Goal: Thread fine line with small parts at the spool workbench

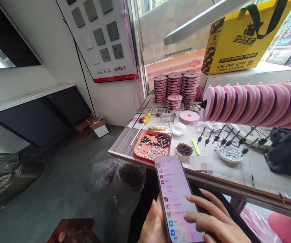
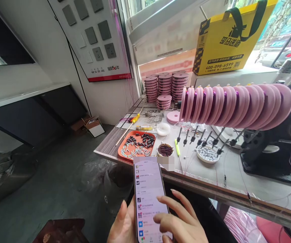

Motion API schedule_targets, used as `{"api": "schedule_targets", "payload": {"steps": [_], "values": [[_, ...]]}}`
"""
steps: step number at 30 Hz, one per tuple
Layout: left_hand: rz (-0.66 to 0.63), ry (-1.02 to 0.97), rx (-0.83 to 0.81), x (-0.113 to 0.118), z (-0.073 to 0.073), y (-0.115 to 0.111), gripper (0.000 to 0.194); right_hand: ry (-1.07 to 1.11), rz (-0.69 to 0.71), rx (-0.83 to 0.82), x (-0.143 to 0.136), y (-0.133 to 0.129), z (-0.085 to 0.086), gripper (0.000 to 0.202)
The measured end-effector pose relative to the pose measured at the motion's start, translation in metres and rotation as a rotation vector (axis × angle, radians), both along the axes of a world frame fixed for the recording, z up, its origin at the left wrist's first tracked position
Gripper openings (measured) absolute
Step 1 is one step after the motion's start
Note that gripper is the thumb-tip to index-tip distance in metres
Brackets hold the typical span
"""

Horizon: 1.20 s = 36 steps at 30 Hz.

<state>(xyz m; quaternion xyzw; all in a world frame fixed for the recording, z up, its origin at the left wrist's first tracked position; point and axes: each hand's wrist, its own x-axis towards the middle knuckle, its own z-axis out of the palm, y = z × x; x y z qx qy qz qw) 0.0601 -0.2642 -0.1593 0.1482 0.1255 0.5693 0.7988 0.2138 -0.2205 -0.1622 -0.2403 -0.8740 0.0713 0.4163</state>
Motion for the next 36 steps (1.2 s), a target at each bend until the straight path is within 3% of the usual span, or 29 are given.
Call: {"api": "schedule_targets", "payload": {"steps": [6, 16, 23, 27, 36], "values": [[0.069, 0.037, 0.053, 0.001, -0.006, 0.001, 0.055, -0.017, -0.181, 0.093, -0.007, 0.011, 0.012, 0.023], [0.06, 0.031, 0.081, -0.001, -0.007, 0.002, 0.054, 0.014, -0.155, 0.038, -0.008, 0.006, 0.01, 0.019], [0.092, 0.033, 0.113, 0.003, -0.006, 0.003, 0.055, 0.012, -0.146, -0.064, -0.002, 0.004, -0.006, 0.013], [0.102, 0.01, 0.099, 0.005, -0.004, 0.003, 0.056, 0.125, -0.179, -0.054, -0.001, 0.002, -0.012, 0.011], [0.103, 0.028, 0.076, 0.004, -0.005, 0.002, 0.056, 0.184, -0.18, -0.092, -0.003, 0.003, -0.01, 0.007]]}}
